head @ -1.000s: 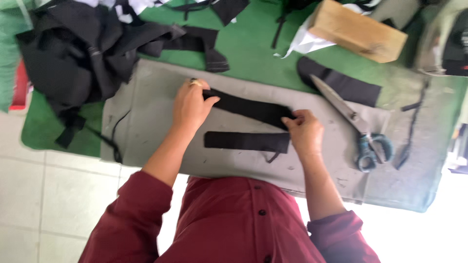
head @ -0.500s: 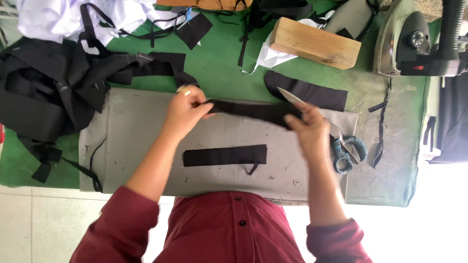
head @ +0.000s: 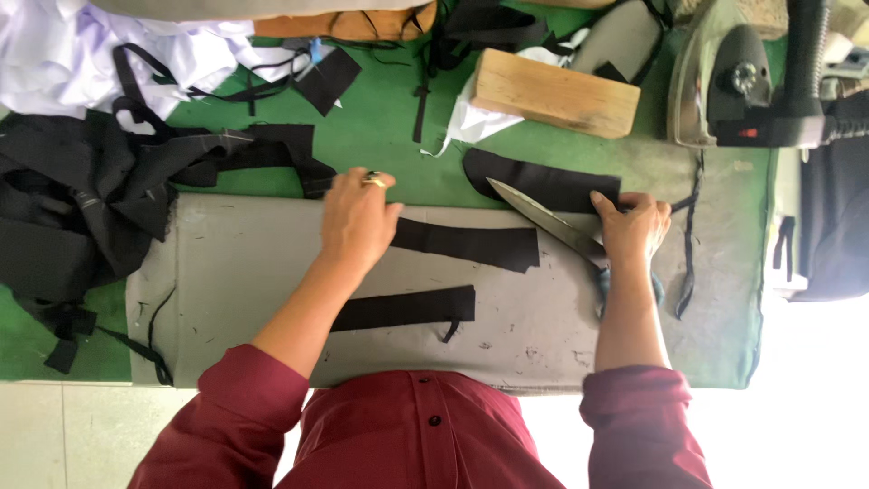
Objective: The person handles black fabric pieces on a work table, using shears to cut the material into strips. They then use an iron to press the fabric pieces flat on the table surface.
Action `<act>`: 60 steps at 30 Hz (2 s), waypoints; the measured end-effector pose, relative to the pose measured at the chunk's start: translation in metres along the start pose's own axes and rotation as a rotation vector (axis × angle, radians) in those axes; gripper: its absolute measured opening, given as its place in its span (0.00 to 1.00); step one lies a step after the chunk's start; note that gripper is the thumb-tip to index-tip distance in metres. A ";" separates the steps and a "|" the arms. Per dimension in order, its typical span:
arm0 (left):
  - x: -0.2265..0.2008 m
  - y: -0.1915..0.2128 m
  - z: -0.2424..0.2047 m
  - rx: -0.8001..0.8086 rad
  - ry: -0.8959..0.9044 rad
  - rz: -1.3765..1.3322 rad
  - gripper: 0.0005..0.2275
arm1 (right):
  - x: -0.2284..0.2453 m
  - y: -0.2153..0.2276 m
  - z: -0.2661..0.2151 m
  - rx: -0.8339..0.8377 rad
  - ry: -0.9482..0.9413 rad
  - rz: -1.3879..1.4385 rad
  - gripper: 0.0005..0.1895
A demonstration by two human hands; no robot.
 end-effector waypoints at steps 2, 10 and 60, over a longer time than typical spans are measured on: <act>-0.010 -0.005 0.015 -0.021 -0.088 -0.072 0.13 | 0.005 -0.013 0.023 0.018 0.132 0.010 0.23; -0.095 0.050 0.004 -0.190 -0.965 -0.476 0.48 | 0.234 0.104 -0.148 0.461 0.500 0.533 0.16; 0.100 -0.063 -0.143 0.105 0.008 -0.237 0.15 | 0.127 -0.055 -0.238 0.449 0.539 -0.051 0.10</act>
Point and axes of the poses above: each hand's wrist, its own z-axis towards the middle knuckle, its own y-axis out of the back of the hand, x = y × z, the point moved 6 cm from there along z, towards the middle knuckle, and after that the axes turned 13 degrees about x, right-handed, at the moved point
